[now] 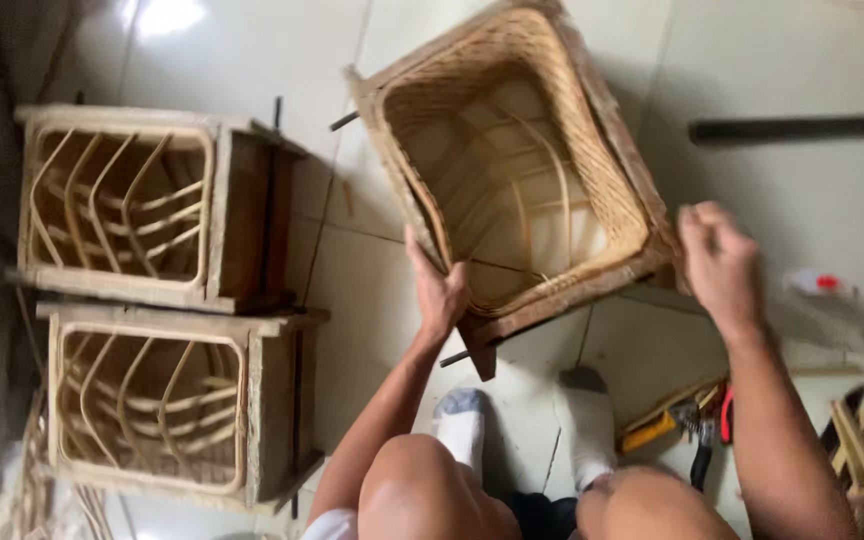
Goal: The person assembles a rectangular woven basket by inserting curved bamboo strips into a wooden frame, tapping them with a hammer, trimming excess with pliers, and applying glue along the edges to secure the structure.
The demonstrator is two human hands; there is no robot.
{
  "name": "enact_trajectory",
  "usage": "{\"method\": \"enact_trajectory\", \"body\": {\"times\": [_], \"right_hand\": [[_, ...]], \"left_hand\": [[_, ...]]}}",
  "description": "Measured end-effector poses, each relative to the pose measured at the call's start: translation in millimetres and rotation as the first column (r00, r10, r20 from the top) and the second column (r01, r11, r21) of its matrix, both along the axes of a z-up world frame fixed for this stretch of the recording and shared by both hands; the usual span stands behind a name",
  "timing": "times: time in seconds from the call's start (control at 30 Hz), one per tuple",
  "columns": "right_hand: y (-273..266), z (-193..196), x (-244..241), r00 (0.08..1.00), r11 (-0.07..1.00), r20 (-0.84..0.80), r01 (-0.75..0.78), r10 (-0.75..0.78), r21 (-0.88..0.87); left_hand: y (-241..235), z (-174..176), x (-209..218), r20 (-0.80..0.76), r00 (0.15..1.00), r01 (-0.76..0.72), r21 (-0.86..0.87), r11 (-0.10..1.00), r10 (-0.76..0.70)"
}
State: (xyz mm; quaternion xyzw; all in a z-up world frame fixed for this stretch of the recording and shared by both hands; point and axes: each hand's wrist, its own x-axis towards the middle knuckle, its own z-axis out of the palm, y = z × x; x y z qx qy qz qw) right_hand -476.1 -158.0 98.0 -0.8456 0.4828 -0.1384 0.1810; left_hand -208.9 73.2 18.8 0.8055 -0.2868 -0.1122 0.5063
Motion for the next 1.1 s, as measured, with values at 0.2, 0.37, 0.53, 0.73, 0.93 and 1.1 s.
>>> {"method": "enact_trajectory", "body": {"times": [0.2, 0.37, 0.53, 0.73, 0.93, 1.1], "right_hand": [[58.1, -64.7, -4.9, 0.806, 0.781, 0.377, 0.159, -0.456, 0.604], [122.8, -44.8, -56.7, 0.787, 0.960, 0.592, 0.001, -0.173, 0.279], [141.5, -62.2, -177.4, 0.624, 0.836, 0.594, 0.190, -0.508, 0.515], [157.4, -106.4, -338.6, 0.811, 0.799, -0.116, 0.584, -0.573, 0.143], [148.6, -135.1, -365.9, 0.804, 0.827, -0.408, 0.534, -0.434, 0.174], [150.1, -143.6, -361.5, 0.823, 0.750, -0.264, 0.568, -0.503, 0.340]], "left_hand": [[12.8, 11.4, 55.1, -0.189, 0.974, 0.153, 0.145, 0.978, -0.124], [30.3, 54.1, 32.3, 0.588, 0.718, 0.149, 0.392, 0.908, -0.372], [19.4, 81.5, -23.5, 0.495, 0.537, 0.506, 0.460, 0.730, -0.684], [-0.5, 73.6, -42.9, 0.302, 0.576, 0.582, 0.501, 0.640, -0.760], [7.6, 67.5, -40.4, 0.319, 0.650, 0.574, 0.388, 0.721, -0.690], [15.8, 55.3, -39.2, 0.320, 0.671, 0.565, 0.363, 0.741, -0.669]]}}
